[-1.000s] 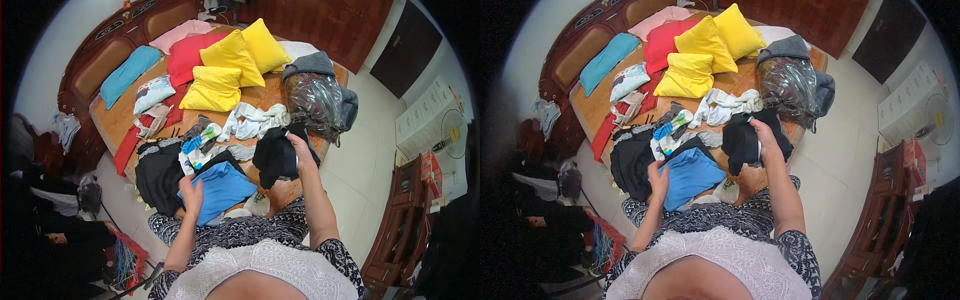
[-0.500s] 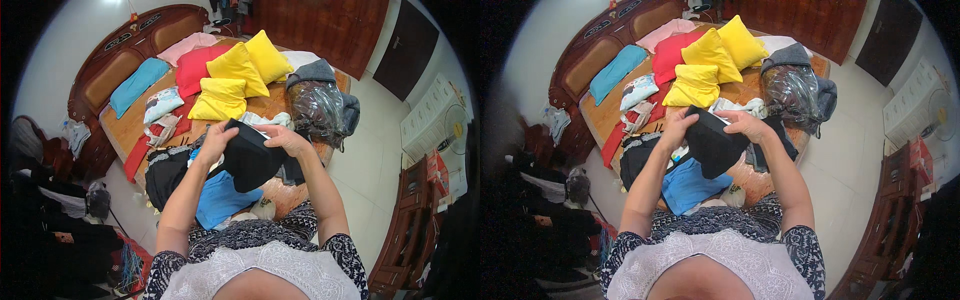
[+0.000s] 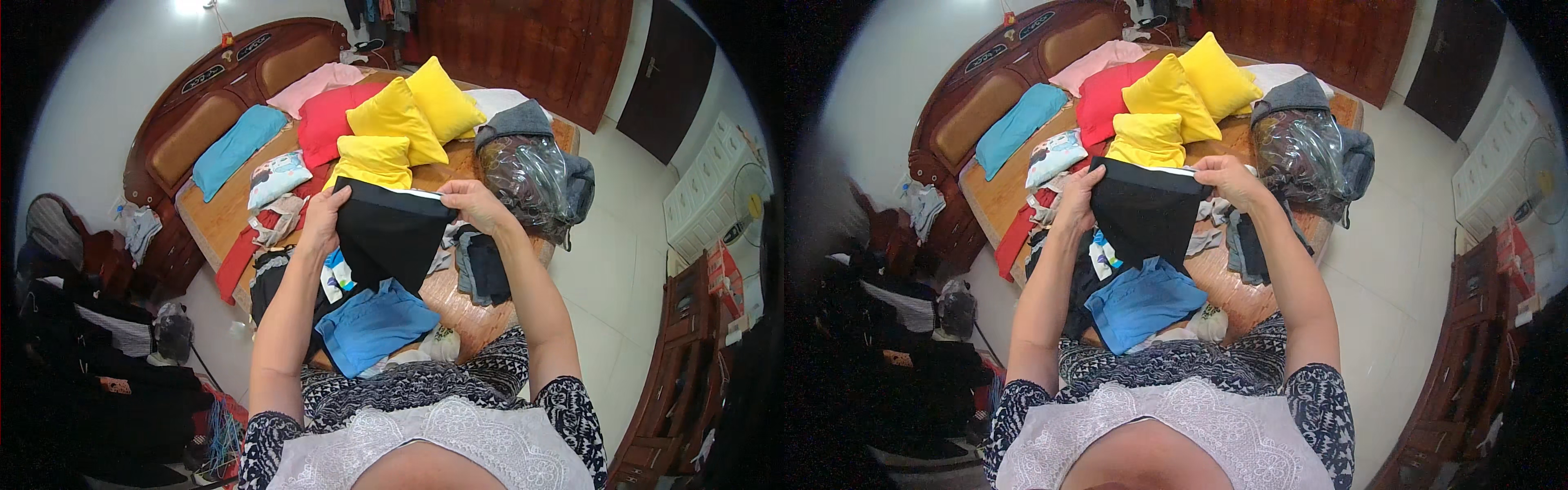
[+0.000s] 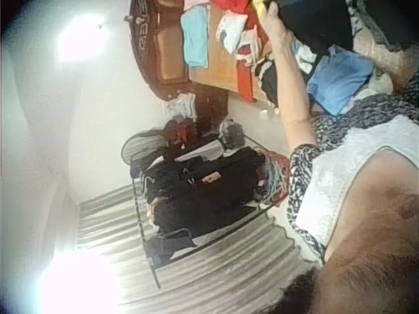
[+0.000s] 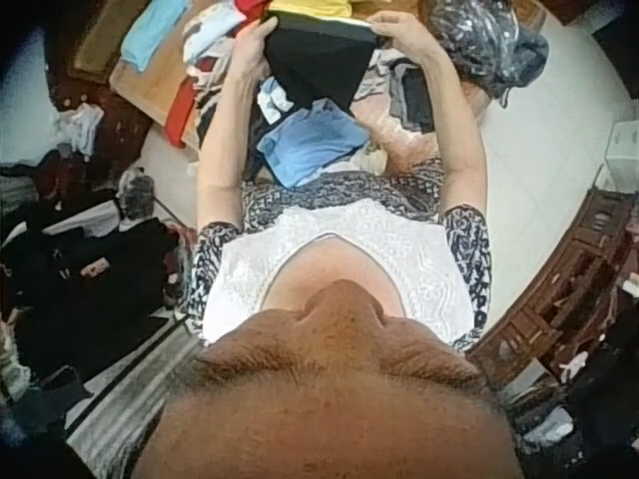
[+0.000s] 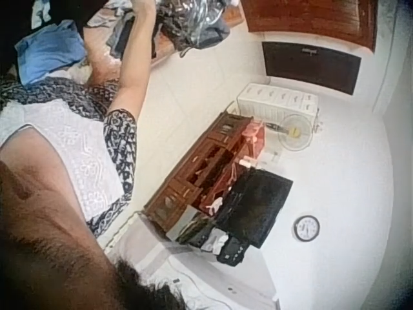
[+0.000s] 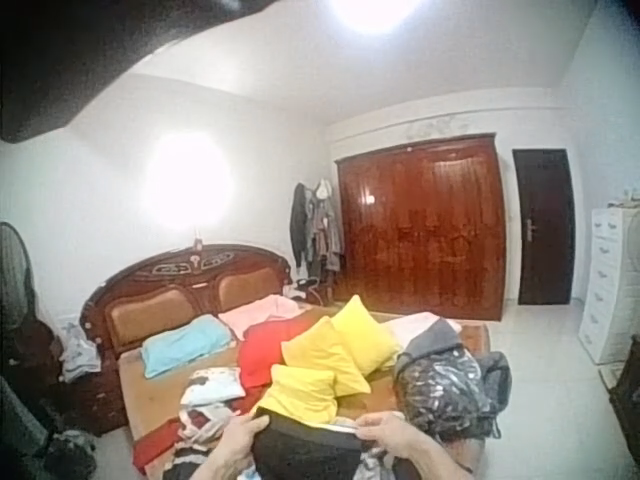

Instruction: Sorting and inspecting various items of clothing on a bed.

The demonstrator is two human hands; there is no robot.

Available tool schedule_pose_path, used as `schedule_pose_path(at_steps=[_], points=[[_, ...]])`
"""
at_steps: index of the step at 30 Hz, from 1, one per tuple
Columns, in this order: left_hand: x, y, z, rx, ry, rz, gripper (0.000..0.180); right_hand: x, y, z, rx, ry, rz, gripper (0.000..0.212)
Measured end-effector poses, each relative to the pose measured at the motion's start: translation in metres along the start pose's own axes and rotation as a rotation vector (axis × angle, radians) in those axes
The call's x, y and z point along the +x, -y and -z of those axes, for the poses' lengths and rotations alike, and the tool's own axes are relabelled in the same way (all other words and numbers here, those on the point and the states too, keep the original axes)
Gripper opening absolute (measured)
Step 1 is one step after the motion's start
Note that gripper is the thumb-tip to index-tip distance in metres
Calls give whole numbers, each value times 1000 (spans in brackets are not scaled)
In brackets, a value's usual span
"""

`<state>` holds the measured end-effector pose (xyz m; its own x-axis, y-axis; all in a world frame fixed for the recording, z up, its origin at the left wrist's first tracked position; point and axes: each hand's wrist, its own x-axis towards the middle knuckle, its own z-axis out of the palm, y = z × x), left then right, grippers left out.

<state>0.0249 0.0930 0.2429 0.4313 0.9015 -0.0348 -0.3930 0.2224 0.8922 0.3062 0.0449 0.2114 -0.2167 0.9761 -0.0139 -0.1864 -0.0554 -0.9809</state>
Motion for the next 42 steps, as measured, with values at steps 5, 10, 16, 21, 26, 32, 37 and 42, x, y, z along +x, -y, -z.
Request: schedule_pose_path(at_steps=[5, 10, 16, 21, 26, 32, 37, 42], points=[[5, -4, -5, -54, -1, -100, 24, 14, 3, -7, -249, -218, 124, 12], [12, 13, -18, 262, -48, -234, 23, 24, -6, -55, -457, -301, 265, 22], [-8, 46, -40, 1276, -44, -756, 47, 25, -5, -93, -29, -105, 168, 27], [-16, 44, -38, 1267, -70, -881, 47, 22, -6, -92, 42, -106, 314, 24], [-11, 38, -35, 529, -49, -399, 34, 29, -19, -81, 216, 13, 272, 24], [-19, 31, -51, 469, -36, -363, 33, 26, -18, -80, 149, 55, 263, 22], [-7, 34, -29, 680, -78, -476, 26, 23, -8, -84, -44, 152, 320, 25], [-9, -3, -30, 259, 90, -237, 20, 31, -7, -63, -602, -191, 666, 43]])
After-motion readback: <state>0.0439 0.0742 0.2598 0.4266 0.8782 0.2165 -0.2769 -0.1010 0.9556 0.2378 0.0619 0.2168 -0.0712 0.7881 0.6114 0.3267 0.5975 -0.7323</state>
